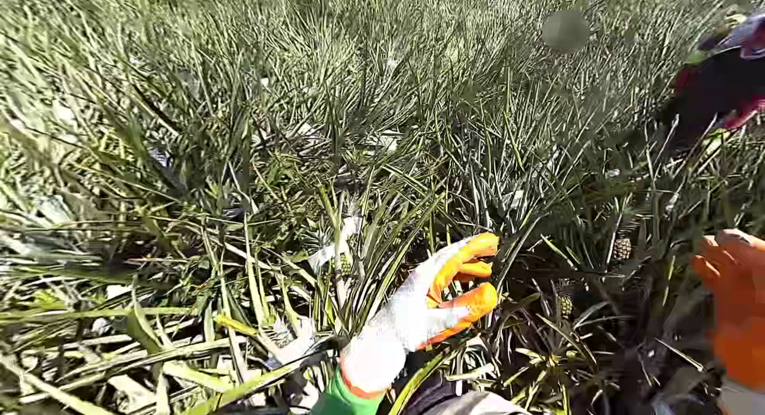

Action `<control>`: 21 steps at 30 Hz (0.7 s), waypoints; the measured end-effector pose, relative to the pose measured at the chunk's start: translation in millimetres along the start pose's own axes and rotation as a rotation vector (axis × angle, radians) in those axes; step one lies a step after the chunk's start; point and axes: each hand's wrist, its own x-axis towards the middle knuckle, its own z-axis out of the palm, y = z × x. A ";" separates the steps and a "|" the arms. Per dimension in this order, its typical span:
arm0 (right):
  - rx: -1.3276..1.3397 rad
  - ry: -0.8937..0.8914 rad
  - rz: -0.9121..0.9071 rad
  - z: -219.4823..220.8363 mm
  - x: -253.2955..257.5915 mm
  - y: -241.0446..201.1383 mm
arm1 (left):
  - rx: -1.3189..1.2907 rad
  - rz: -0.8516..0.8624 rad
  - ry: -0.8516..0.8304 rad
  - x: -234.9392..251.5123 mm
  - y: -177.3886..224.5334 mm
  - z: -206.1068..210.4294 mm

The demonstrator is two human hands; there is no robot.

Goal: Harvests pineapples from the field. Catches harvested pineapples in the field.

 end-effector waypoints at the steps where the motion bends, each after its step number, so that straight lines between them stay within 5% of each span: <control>1: -0.034 0.102 -0.043 -8.1 -9.7 3.0 | -0.017 0.060 -0.008 9.8 -6.6 7.9; 10: 0.000 0.455 -0.390 -41.7 -52.6 -30.1 | -0.024 0.268 -0.002 60.0 2.3 43.8; 21: 0.132 0.487 -0.708 -50.3 -52.1 -90.8 | -0.181 0.514 0.016 124.4 35.2 77.8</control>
